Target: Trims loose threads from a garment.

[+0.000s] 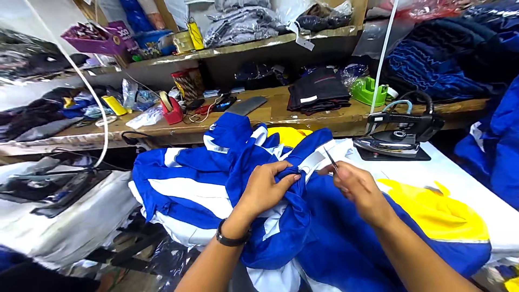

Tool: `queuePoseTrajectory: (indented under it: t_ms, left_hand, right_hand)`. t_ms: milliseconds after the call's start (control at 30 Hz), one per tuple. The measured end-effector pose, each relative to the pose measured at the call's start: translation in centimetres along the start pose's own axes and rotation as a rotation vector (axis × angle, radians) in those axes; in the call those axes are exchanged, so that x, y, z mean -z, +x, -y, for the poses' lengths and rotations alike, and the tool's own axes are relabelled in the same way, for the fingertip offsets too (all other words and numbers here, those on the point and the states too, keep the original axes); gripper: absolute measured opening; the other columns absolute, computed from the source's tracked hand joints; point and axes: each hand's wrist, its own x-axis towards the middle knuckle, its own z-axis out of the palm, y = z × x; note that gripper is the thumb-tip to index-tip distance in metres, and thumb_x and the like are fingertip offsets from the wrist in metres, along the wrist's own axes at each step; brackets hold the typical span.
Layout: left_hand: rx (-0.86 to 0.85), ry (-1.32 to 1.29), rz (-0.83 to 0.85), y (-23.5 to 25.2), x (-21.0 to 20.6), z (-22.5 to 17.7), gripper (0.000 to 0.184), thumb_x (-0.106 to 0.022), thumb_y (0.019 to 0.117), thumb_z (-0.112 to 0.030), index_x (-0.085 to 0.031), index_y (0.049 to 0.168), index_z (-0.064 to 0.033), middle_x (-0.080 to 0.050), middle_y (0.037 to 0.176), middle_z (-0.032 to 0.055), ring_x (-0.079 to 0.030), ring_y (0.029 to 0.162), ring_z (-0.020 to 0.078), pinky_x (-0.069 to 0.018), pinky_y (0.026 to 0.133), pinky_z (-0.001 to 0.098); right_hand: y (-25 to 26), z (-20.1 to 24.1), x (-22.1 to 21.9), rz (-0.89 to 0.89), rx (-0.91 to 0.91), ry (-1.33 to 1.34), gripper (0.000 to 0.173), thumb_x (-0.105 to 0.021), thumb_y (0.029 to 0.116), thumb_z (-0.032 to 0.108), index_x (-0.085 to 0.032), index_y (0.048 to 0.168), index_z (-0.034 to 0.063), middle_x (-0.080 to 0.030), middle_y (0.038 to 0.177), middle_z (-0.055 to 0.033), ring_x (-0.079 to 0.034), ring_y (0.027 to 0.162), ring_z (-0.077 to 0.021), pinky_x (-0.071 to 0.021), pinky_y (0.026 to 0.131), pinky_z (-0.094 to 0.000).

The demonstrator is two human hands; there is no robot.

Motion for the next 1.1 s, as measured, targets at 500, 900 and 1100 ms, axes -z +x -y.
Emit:
queuePoseTrajectory:
  t_ms: [500, 900, 1100]
  left_hand:
    - [-0.091, 0.057, 0.077, -0.2, -0.2, -0.7, 0.021, -0.064, 0.0969, -0.031, -0.076, 0.098, -0.0127, -0.072, 0.085, -0.0051, -0.063, 0.08, 0.0015, -0.0485, 0.079, 0.0342]
    - [-0.135, 0.013, 0.115, -0.4, -0.1, -0.7, 0.023, -0.064, 0.0978, -0.03, -0.075, 0.097, -0.0107, -0.071, 0.083, -0.0053, -0.062, 0.077, -0.0017, -0.0479, 0.075, 0.0275]
    - [-0.155, 0.045, 0.157, -0.5, 0.1, -1.1, 0.024, -0.064, 0.0972, -0.031, -0.076, 0.099, -0.0109, -0.073, 0.088, -0.0043, -0.063, 0.085, -0.0003, -0.0444, 0.083, 0.0322]
  right_hand:
    - [-1.0, 0.0, -0.5, 0.285, -0.179, 0.346, 0.028, -0.05, 0.1064, 0.028, -0.065, 0.085, 0.0176, -0.046, 0.06, 0.0169, -0.035, 0.047, 0.0087, -0.027, 0.044, -0.0094]
    - [-1.4, -0.3, -1.3, 0.257, -0.16, 0.447, 0.032, -0.051, 0.1067, 0.029, -0.063, 0.079, 0.0184, -0.047, 0.062, 0.0165, -0.035, 0.047, 0.0093, -0.0262, 0.044, -0.0088]
    - [-1.2, 0.0, -1.1, 0.285, -0.177, 0.452, 0.033, -0.051, 0.1068, 0.028, -0.063, 0.078, 0.0187, -0.049, 0.063, 0.0165, -0.035, 0.048, 0.0095, -0.0263, 0.044, -0.0085]
